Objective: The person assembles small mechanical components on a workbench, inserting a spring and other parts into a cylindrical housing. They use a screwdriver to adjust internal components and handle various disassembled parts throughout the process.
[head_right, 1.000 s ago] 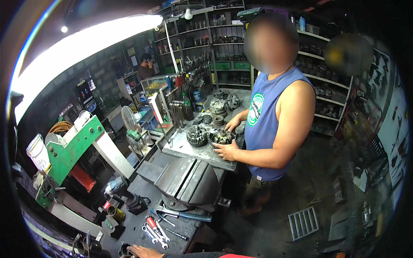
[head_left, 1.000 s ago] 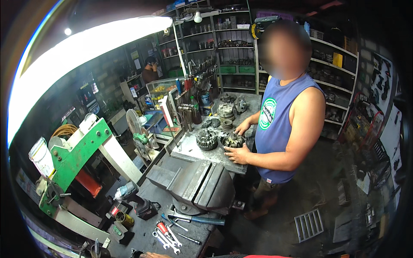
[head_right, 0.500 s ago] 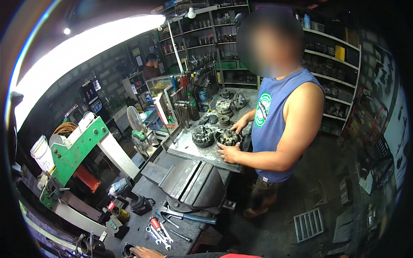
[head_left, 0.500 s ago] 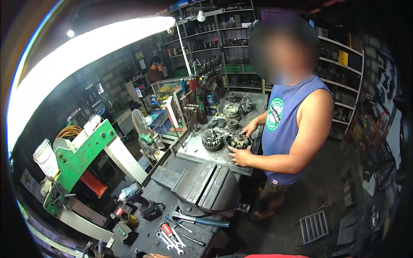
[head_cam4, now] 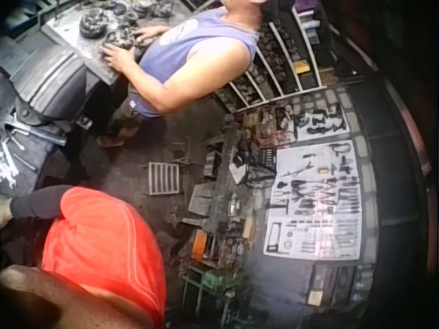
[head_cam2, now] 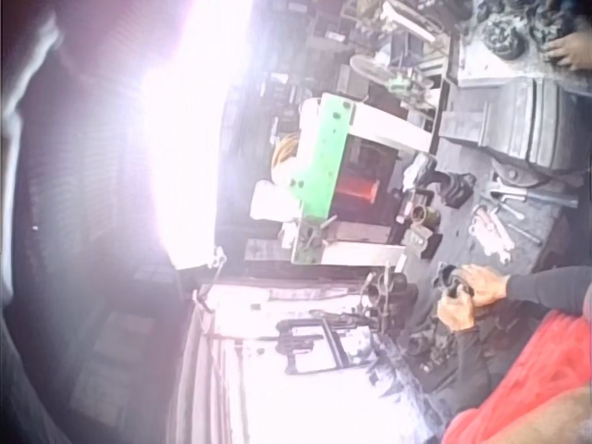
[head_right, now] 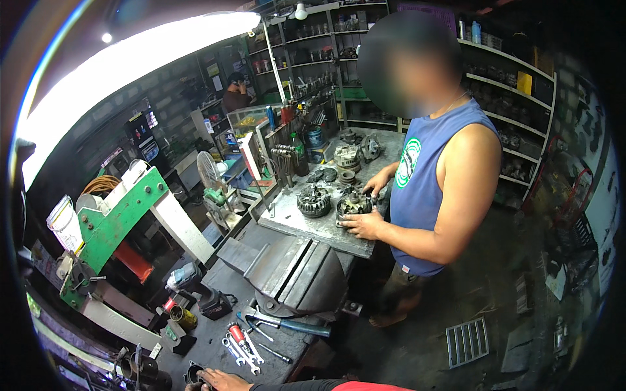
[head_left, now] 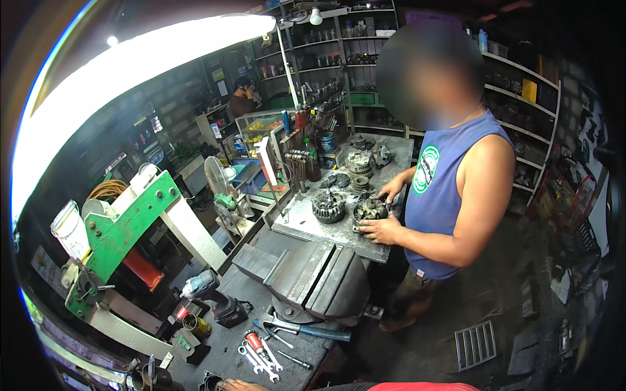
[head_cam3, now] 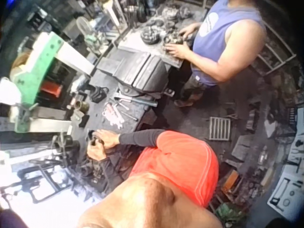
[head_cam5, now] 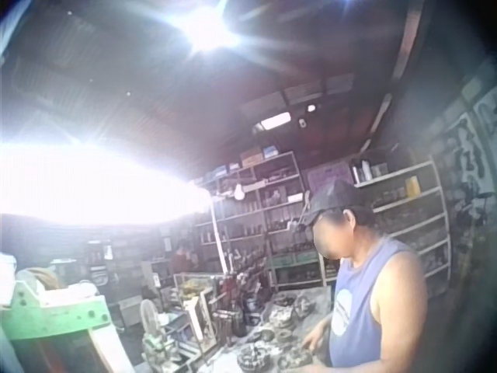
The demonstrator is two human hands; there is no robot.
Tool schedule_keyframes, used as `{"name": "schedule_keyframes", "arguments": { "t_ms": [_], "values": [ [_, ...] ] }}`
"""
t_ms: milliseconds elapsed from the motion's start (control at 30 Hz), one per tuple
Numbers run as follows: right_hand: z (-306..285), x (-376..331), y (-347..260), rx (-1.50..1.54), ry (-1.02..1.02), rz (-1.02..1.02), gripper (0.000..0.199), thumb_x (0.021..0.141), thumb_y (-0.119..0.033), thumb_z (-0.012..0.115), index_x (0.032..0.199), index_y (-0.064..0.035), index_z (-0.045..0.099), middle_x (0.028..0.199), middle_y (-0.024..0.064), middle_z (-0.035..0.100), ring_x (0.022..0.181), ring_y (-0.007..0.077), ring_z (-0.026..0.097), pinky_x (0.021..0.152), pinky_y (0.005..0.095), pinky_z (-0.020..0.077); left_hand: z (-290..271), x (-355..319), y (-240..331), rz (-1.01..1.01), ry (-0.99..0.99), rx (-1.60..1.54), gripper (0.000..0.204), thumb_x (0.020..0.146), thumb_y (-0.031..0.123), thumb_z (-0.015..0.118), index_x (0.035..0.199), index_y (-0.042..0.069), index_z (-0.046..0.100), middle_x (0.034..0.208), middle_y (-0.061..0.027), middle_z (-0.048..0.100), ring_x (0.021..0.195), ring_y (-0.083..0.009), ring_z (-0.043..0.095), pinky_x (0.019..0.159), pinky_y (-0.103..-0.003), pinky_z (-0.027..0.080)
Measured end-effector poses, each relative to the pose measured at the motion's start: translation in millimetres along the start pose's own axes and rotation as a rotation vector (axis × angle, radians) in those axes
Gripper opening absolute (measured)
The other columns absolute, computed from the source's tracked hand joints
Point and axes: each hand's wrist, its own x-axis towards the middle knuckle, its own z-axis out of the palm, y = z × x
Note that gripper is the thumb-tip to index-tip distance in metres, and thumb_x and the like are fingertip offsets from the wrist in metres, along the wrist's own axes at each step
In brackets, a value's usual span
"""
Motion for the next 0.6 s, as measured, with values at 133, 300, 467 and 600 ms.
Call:
{"name": "schedule_keyframes", "arguments": {
  "t_ms": [133,300,467,600],
  "values": [
    [-3.8,-0.3,-1.7,-0.005,-0.044,0.035,0.080,0.090,-0.046,0.065,0.157,-0.0093,0.039,0.156,0.0345,0.044,0.143,0.0533,0.043,0.121,0.0561,0.0337,-3.4,2.3,-2.3,-0.007,-0.019,0.006,0.029,0.085,0.037,0.079,0.095,0.011,0.082,0.083,-0.0183,0.076,0.078,-0.0395,0.073,0.072,-0.047,0.057],
    [-7.2,-0.7,-2.2,-0.044,-0.023,-0.026,0.079,0.089,-0.043,0.065,0.156,-0.0072,0.039,0.154,0.0349,0.045,0.140,0.0531,0.046,0.119,0.0563,0.0363,-11.2,6.5,-4.6,0.032,-0.134,-0.058,0.029,0.086,0.038,0.079,0.094,0.010,0.082,0.086,-0.0181,0.077,0.080,-0.0380,0.074,0.074,-0.046,0.057],
    [-9.5,0.5,-3.0,0.011,0.007,-0.033,0.077,0.088,-0.038,0.065,0.153,-0.0065,0.041,0.149,0.0357,0.048,0.134,0.0533,0.050,0.113,0.0569,0.0411,-6.4,1.8,4.9,0.028,0.004,-0.068,0.039,0.086,0.038,0.077,0.095,-0.001,0.079,0.089,-0.0227,0.076,0.080,-0.0412,0.073,0.073,-0.048,0.057],
    [-10.7,-0.3,-3.5,-0.020,-0.046,0.001,0.082,0.085,-0.038,0.068,0.155,-0.0083,0.039,0.152,0.0352,0.046,0.136,0.0531,0.049,0.114,0.0568,0.0406,-7.8,1.5,3.5,-0.003,-0.074,-0.029,0.037,0.087,0.037,0.076,0.096,0.001,0.079,0.087,-0.0215,0.076,0.079,-0.0402,0.073,0.072,-0.048,0.057]
  ]
}}
